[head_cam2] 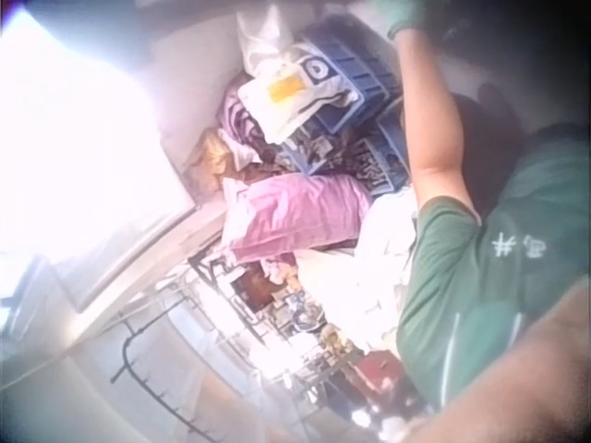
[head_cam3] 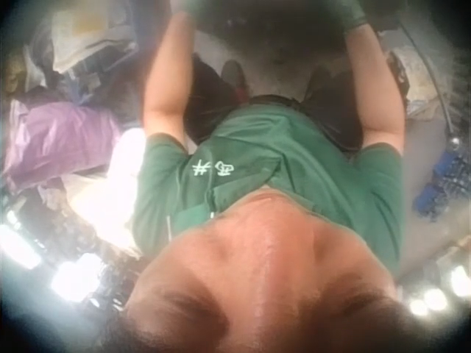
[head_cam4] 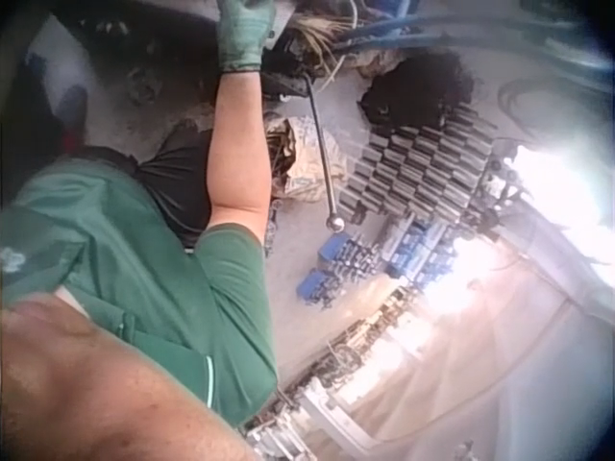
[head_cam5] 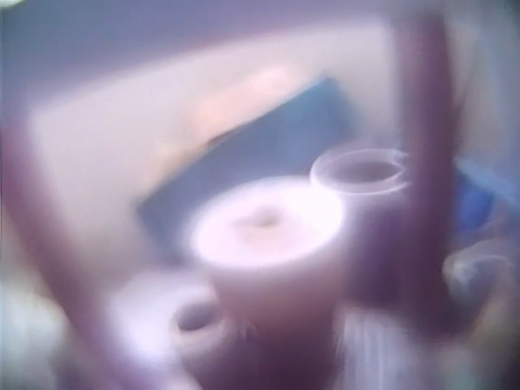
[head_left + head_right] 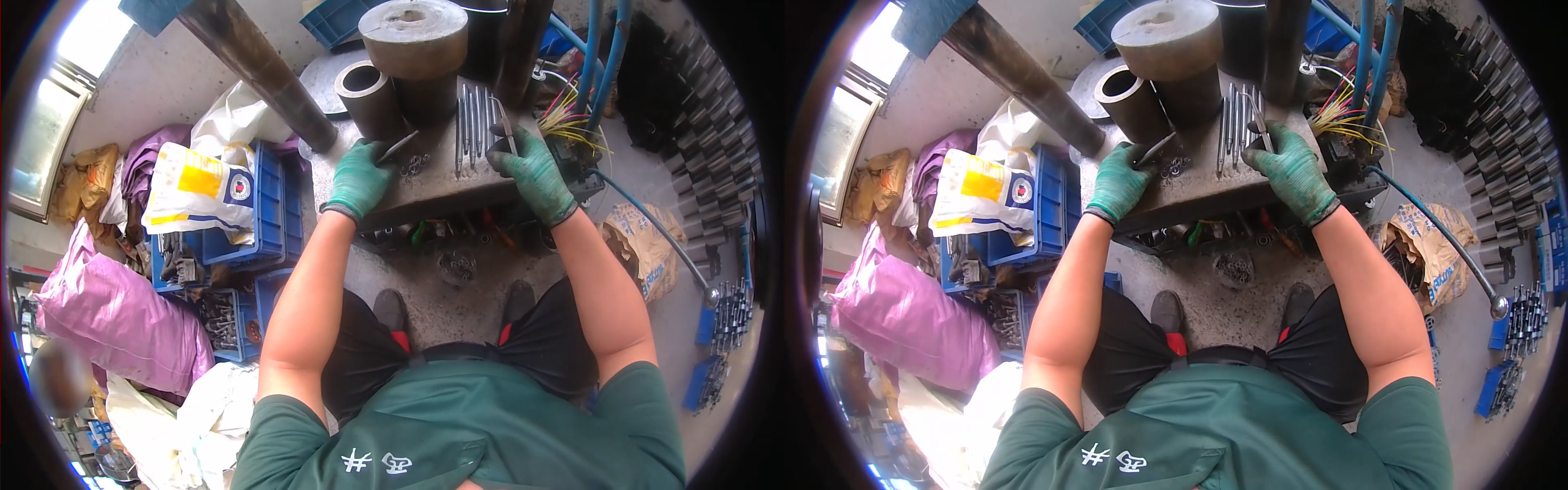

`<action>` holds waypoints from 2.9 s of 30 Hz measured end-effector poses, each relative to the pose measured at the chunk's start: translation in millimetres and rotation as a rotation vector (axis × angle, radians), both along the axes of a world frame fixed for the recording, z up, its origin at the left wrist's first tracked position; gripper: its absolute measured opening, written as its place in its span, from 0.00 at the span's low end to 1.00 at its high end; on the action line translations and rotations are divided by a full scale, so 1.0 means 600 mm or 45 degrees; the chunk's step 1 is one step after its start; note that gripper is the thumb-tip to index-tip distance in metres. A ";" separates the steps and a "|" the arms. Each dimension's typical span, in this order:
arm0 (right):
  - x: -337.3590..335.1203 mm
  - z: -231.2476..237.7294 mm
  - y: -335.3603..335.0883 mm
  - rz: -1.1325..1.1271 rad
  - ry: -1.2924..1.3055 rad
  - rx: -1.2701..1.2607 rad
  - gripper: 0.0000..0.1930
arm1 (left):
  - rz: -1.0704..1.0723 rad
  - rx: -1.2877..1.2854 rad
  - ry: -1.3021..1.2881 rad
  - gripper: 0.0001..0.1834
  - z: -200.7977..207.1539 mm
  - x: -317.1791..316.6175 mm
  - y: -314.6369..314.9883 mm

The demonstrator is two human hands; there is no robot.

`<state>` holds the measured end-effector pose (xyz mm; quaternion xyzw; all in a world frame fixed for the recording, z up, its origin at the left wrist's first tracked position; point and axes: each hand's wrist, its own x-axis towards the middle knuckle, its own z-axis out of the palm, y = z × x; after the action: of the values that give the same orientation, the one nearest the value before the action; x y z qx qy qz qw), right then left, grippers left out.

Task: The person installs retaining rings onto metal rods using pliers, retrieves more rods from a container, and places assembled rods onto the workstation.

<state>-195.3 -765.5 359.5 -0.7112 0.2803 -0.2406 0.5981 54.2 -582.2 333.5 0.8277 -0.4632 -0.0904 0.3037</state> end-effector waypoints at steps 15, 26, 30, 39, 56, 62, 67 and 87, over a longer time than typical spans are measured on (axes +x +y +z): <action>0.004 -0.006 0.015 -0.035 0.002 0.085 0.24 | -0.050 0.094 -0.157 0.17 -0.011 -0.002 -0.015; 0.002 -0.001 0.012 0.043 0.045 0.091 0.26 | -0.121 0.050 -0.181 0.21 -0.015 0.000 -0.008; 0.004 0.000 0.020 -0.002 -0.012 0.066 0.21 | -0.101 0.019 -0.180 0.21 -0.020 0.000 -0.010; -0.001 0.000 0.012 -0.005 -0.030 0.092 0.23 | 0.077 -0.261 0.241 0.19 -0.023 0.018 -0.012; -0.007 0.016 0.037 0.322 0.109 -0.116 0.33 | 0.094 -0.288 1.114 0.15 0.032 -0.007 0.003; -0.003 0.038 0.066 0.226 0.147 -1.261 0.32 | -0.095 -0.244 0.887 0.16 0.047 -0.037 0.014; 0.002 0.037 0.071 0.241 0.145 -1.369 0.31 | -0.149 -0.237 0.842 0.16 0.059 -0.050 0.020; 0.009 0.026 0.078 0.293 0.174 -1.386 0.32 | -0.182 -0.222 0.788 0.16 0.067 -0.056 0.026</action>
<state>-189.7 -718.8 375.1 -0.9573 0.0745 -0.2372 0.1476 20.9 -566.6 373.6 0.6973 -0.4116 -0.3188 0.4927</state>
